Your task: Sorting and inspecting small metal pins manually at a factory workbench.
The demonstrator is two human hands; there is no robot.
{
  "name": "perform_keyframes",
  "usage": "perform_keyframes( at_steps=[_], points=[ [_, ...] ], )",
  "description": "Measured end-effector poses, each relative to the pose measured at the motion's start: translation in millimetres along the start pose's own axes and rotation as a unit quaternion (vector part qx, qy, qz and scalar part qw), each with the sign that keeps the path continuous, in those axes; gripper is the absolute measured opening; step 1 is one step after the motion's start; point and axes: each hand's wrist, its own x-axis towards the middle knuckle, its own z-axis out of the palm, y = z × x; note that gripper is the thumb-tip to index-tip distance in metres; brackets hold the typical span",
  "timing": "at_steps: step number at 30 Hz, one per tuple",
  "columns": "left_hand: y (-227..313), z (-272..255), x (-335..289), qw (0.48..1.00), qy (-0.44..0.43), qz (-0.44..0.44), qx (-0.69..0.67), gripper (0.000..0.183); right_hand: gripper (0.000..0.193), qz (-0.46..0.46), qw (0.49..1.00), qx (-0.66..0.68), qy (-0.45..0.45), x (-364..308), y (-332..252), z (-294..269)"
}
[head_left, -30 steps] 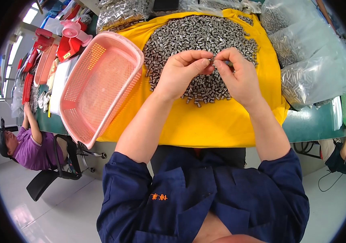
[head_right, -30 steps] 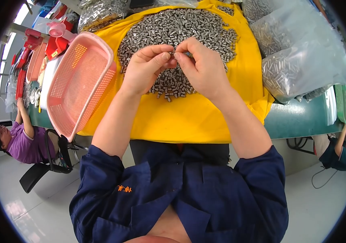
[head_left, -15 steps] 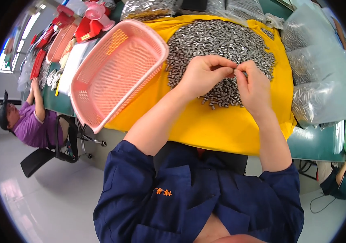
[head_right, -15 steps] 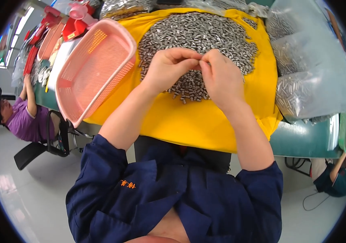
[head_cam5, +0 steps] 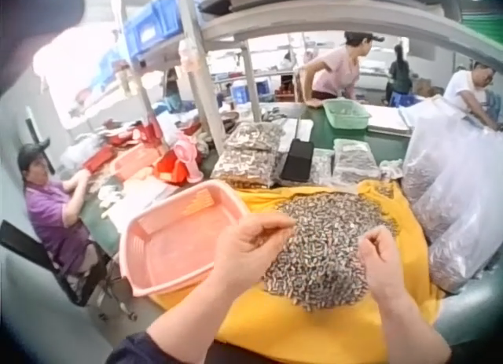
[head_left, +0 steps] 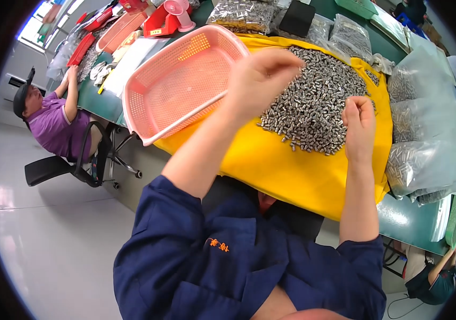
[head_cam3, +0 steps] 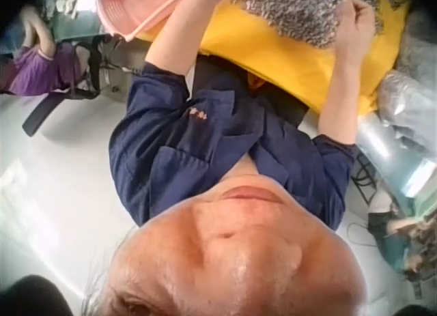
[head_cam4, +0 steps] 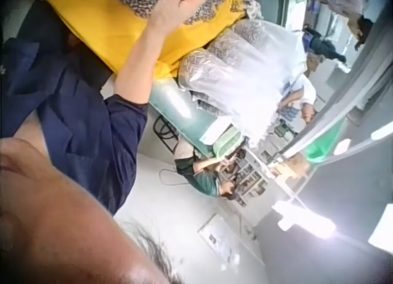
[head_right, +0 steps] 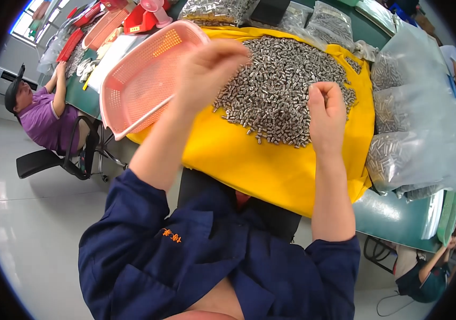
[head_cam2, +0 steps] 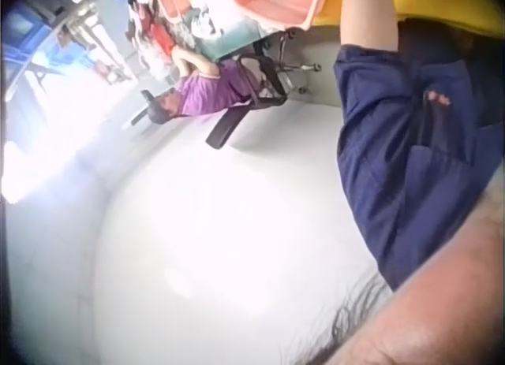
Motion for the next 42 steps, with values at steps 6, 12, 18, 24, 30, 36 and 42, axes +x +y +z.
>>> perform_keyframes(
  at_steps=[6,12,18,24,30,36,42],
  points=[
    [15.7,-114.8,12.9,0.933,0.038,0.009,0.358,0.016,0.007,-0.046,0.997,-0.064,-0.008,-4.1,-9.5,7.3],
    [0.9,-143.6,2.5,0.81,-0.16,-0.121,0.551,0.02,0.009,-0.07,0.994,-0.083,-0.006,-2.7,-7.7,5.6],
    [15.0,-132.6,0.0,0.829,-0.103,-0.058,0.546,0.024,0.009,-0.049,0.996,-0.077,0.008,1.0,-2.1,3.8],
    [67.5,-63.2,-45.3,0.913,-0.216,0.103,0.331,0.021,0.01,-0.06,0.99,-0.121,0.044,4.3,0.6,-3.6],
    [7.0,-21.0,-112.5,0.925,-0.258,0.023,0.278,0.02,0.012,-0.103,0.983,-0.066,0.134,15.9,-3.0,-17.3],
    [-8.9,-18.5,-123.9,0.947,-0.188,0.001,0.26,0.015,0.011,-0.088,0.957,0.16,0.224,31.2,3.4,-44.4],
    [-9.8,-15.0,-125.0,0.941,-0.189,0.025,0.279,0.014,0.011,-0.058,0.936,0.208,0.279,41.1,16.8,-66.8]
  ],
)
